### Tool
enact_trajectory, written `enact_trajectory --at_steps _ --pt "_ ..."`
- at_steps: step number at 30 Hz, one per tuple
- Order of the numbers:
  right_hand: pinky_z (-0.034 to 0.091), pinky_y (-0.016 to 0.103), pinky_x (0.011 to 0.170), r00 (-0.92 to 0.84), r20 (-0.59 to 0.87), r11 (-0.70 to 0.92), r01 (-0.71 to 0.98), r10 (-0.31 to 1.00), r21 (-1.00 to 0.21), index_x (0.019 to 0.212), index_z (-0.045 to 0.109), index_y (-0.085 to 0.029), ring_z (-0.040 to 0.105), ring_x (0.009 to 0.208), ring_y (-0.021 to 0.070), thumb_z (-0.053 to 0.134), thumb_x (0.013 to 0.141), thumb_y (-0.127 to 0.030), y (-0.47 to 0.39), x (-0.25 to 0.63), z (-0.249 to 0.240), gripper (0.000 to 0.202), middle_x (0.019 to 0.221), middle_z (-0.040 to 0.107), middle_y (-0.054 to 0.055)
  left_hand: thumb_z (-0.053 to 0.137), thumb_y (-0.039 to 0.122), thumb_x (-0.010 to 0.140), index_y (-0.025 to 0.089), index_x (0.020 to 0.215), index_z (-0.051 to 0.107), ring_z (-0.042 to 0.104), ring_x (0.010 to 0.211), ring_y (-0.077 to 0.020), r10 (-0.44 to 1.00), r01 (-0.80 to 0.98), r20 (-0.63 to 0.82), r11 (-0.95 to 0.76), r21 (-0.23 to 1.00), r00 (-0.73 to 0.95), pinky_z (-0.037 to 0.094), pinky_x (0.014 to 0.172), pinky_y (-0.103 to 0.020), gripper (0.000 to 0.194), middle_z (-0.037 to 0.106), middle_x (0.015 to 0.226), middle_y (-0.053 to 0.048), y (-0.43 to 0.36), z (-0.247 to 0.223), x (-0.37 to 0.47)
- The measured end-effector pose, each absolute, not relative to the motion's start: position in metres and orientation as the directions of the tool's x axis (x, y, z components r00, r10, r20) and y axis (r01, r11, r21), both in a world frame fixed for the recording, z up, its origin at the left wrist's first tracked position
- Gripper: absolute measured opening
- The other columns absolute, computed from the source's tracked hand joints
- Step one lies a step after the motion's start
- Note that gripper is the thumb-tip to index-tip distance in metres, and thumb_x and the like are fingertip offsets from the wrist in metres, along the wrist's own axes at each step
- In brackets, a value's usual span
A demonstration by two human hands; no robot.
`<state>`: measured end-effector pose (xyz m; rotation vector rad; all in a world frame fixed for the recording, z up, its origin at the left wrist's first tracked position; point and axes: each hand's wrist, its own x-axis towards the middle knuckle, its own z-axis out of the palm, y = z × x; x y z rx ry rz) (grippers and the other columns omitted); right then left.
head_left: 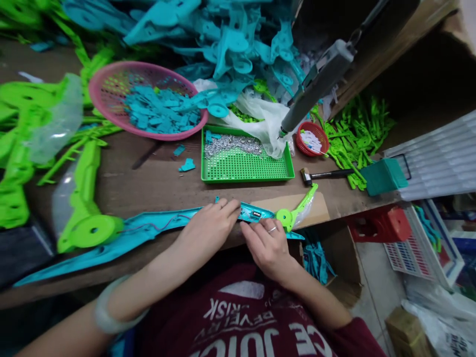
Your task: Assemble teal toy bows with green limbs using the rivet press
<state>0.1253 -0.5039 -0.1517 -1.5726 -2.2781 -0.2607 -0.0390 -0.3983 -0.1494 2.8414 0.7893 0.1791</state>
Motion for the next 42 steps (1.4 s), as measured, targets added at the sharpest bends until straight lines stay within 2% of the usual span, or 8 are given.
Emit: enact_trajectory --at_steps 7,11,15,20,26,33,40,42 --pt "0.043 0.035 0.077 -0.099 0.327 0.242 0.868 0.940 -0.433 0.103 0.073 -0.017 0.052 0.079 0.0199 0.049 0.103 -0.028 -0.508 0.141 -0.142 0.026 0.081 0.066 0.005 0.043 0.000 0.090 0.011 0.112 0.069 0.066 0.096 -0.0282 0.478 0.459 0.130 -0.876 0.151 0.869 0.057 0.079 -0.040 0.035 0.070 0.114 -0.015 -0.397 -0.158 -0.041" --pt "0.043 0.034 0.080 0.006 0.270 0.154 0.808 0.963 -0.568 0.097 0.072 -0.018 0.054 0.078 0.0181 0.050 0.104 -0.026 -0.507 0.150 -0.141 0.025 0.079 0.064 0.003 0.041 0.004 0.092 0.009 0.116 0.067 0.067 0.099 -0.0273 0.455 0.415 0.185 -0.883 0.219 0.871 0.058 0.086 -0.041 0.036 0.069 0.113 -0.016 -0.392 -0.165 -0.046" --pt "0.043 0.034 0.078 0.055 0.240 0.085 0.839 0.969 -0.537 0.086 0.068 -0.019 0.052 0.081 0.0197 0.052 0.102 -0.024 -0.505 0.157 -0.149 0.023 0.080 0.063 0.004 0.041 0.015 0.097 0.015 0.106 0.068 0.067 0.106 -0.0236 0.463 0.346 0.168 -0.818 0.460 0.870 0.057 0.092 -0.038 0.028 0.068 0.117 -0.013 -0.384 -0.162 -0.056" --pt "0.040 0.036 0.075 -0.040 0.274 0.122 0.950 0.961 -0.288 0.084 0.064 -0.019 0.047 0.082 0.0229 0.047 0.103 -0.022 -0.503 0.160 -0.160 0.026 0.081 0.061 0.007 0.041 0.023 0.100 0.018 0.105 0.067 0.065 0.115 -0.0212 0.445 0.273 0.165 -0.759 0.591 0.880 0.054 0.100 -0.037 0.027 0.068 0.123 -0.012 -0.378 -0.160 -0.067" --pt "0.039 0.035 0.071 -0.103 0.288 0.167 0.964 0.952 -0.208 0.083 0.064 -0.018 0.046 0.082 0.0225 0.049 0.102 -0.019 -0.501 0.162 -0.159 0.024 0.080 0.059 0.006 0.037 0.017 0.103 0.018 0.112 0.067 0.068 0.095 -0.0202 0.401 0.250 0.343 -0.878 0.407 0.849 0.057 0.082 -0.032 0.031 0.073 0.102 -0.009 -0.383 -0.170 -0.073" --pt "0.042 0.035 0.072 -0.260 0.239 0.316 0.919 0.935 -0.236 0.097 0.070 -0.017 0.046 0.084 0.0221 0.045 0.102 -0.015 -0.503 0.175 -0.156 0.026 0.089 0.062 0.009 0.036 0.004 0.094 0.014 0.118 0.067 0.066 0.096 -0.0259 0.407 0.365 0.261 -0.910 0.195 0.875 0.059 0.084 -0.040 0.041 0.069 0.107 -0.016 -0.392 -0.164 -0.062" --pt "0.045 0.032 0.073 -0.248 0.187 0.306 0.853 0.951 -0.424 0.100 0.071 -0.016 0.050 0.086 0.0200 0.050 0.103 -0.019 -0.499 0.180 -0.148 0.022 0.089 0.062 0.007 0.037 0.017 0.103 0.019 0.116 0.066 0.070 0.097 -0.0180 0.354 0.221 0.287 -0.887 0.406 0.890 0.057 0.090 -0.033 0.032 0.075 0.106 -0.008 -0.375 -0.168 -0.075" --pt "0.045 0.031 0.074 -0.251 0.191 0.312 0.831 0.949 -0.461 0.100 0.071 -0.016 0.051 0.086 0.0195 0.051 0.102 -0.020 -0.498 0.181 -0.145 0.020 0.089 0.063 0.007 0.036 0.016 0.103 0.020 0.114 0.068 0.070 0.097 -0.0181 0.345 0.217 0.319 -0.901 0.375 0.882 0.057 0.087 -0.032 0.034 0.076 0.106 -0.007 -0.375 -0.169 -0.076"
